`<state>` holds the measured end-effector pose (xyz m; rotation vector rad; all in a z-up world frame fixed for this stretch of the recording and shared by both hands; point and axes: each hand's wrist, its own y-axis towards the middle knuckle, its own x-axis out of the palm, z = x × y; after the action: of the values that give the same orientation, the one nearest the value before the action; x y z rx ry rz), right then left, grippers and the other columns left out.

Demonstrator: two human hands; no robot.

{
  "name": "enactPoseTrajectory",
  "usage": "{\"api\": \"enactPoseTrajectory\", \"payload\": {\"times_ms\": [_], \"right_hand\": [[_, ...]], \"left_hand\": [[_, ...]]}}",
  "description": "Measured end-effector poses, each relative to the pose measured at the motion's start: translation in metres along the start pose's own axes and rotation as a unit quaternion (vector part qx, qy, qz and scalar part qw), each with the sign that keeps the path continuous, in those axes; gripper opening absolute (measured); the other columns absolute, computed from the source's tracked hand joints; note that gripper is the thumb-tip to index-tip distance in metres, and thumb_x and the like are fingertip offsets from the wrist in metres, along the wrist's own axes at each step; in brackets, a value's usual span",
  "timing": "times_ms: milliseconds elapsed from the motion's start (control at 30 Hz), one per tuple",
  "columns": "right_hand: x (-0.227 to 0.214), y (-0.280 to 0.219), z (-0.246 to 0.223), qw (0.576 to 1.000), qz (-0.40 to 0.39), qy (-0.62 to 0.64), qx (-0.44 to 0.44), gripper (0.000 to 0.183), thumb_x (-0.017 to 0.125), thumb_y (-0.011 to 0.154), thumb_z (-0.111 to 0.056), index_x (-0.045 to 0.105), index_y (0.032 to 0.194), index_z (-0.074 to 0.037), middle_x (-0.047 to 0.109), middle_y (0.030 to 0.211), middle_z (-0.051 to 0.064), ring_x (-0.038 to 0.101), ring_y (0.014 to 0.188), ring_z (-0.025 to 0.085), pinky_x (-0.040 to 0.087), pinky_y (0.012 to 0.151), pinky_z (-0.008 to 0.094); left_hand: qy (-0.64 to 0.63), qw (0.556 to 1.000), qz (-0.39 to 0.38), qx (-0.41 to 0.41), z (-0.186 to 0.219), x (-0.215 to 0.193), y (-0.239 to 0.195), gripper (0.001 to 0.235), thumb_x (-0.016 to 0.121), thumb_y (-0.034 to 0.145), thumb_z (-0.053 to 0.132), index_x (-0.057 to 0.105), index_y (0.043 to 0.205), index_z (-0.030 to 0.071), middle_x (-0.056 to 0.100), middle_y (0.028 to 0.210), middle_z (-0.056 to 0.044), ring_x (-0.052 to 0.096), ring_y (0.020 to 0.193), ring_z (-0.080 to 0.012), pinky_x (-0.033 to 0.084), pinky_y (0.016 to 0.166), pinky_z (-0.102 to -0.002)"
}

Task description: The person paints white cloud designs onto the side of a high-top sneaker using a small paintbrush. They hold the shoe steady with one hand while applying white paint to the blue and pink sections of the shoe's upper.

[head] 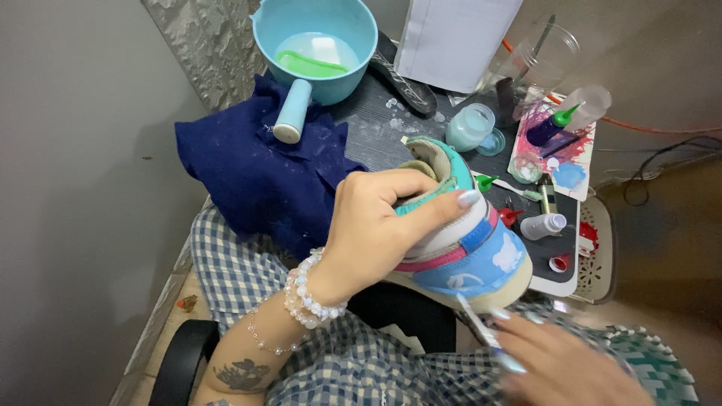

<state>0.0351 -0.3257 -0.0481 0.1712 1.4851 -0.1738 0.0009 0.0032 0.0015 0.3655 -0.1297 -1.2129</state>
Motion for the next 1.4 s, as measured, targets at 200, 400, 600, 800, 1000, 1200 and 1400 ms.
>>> {"api": "enactPoseTrajectory", "payload": {"times_ms": [200,400,600,800,1000,1200,1400], "right_hand": [[0.070,-0.103,0.171,0.890,0.088,0.218,0.392,0.048,0.056,0.113,-0.044,0.046,0.150,-0.016,0.052,0.149,0.009,0.056,0.138,0.026,0.046,0.127,0.046],[0.039,-0.019,0.171,0.780,0.373,0.206,0.458,0.026,0.046,0.120,-0.003,0.048,0.146,-0.007,0.055,0.142,0.012,0.055,0.129,0.025,0.038,0.117,0.036],[0.030,0.032,0.175,0.600,0.559,0.300,0.487,0.019,0.055,0.122,-0.037,0.065,0.119,-0.021,0.075,0.105,-0.007,0.074,0.088,0.005,0.058,0.078,0.017],[0.072,0.012,0.228,0.700,0.582,0.196,0.364,0.014,0.066,0.127,0.001,0.055,0.118,-0.002,0.072,0.095,0.018,0.075,0.087,0.024,0.062,0.081,0.035],[0.092,0.015,0.249,0.779,0.459,0.126,0.408,0.011,0.073,0.115,-0.001,0.065,0.108,-0.002,0.074,0.089,0.012,0.075,0.081,0.020,0.056,0.070,0.032],[0.110,0.033,0.256,0.785,0.202,0.178,0.557,0.020,0.065,0.105,-0.029,0.078,0.103,-0.013,0.078,0.090,0.000,0.073,0.083,0.016,0.053,0.070,0.034],[0.137,0.028,0.272,0.811,0.194,0.123,0.538,0.024,0.061,0.108,-0.032,0.081,0.103,-0.018,0.079,0.095,-0.002,0.072,0.082,0.018,0.049,0.064,0.037]], "left_hand": [[0.024,0.999,0.018,-0.025,-0.010,-0.004,0.028,0.052,0.067,0.090,0.043,0.040,0.053,0.019,0.032,0.052,0.009,0.030,0.054,-0.0064,0.029,0.055,-0.027],[-0.009,0.997,0.060,-0.056,-0.010,-0.003,0.064,0.059,0.065,0.092,0.043,0.031,0.050,0.020,0.028,0.046,0.009,0.028,0.044,-0.0064,0.024,0.048,-0.026],[-0.010,0.994,0.090,-0.064,-0.024,-0.002,0.083,0.061,0.071,0.092,0.037,0.027,0.053,0.021,0.021,0.053,0.010,0.021,0.055,-0.0071,0.019,0.054,-0.027],[0.003,0.997,0.078,-0.015,-0.030,-0.008,0.073,0.056,0.071,0.097,0.027,0.032,0.057,0.020,0.024,0.056,0.010,0.024,0.058,-0.0063,0.025,0.055,-0.026],[0.047,0.992,0.105,-0.052,-0.025,-0.018,0.041,0.035,0.072,0.098,0.017,0.056,0.068,0.010,0.039,0.067,0.010,0.035,0.069,-0.0036,0.031,0.059,-0.025],[0.009,0.991,0.110,-0.079,-0.013,-0.015,0.023,0.051,0.070,0.100,0.018,0.038,0.060,0.012,0.025,0.061,0.008,0.021,0.063,-0.0066,0.018,0.056,-0.024],[0.021,0.989,0.110,-0.097,-0.017,-0.016,0.020,0.043,0.070,0.101,0.021,0.055,0.064,0.005,0.039,0.060,0.006,0.033,0.062,-0.0069,0.029,0.058,-0.022]]}}
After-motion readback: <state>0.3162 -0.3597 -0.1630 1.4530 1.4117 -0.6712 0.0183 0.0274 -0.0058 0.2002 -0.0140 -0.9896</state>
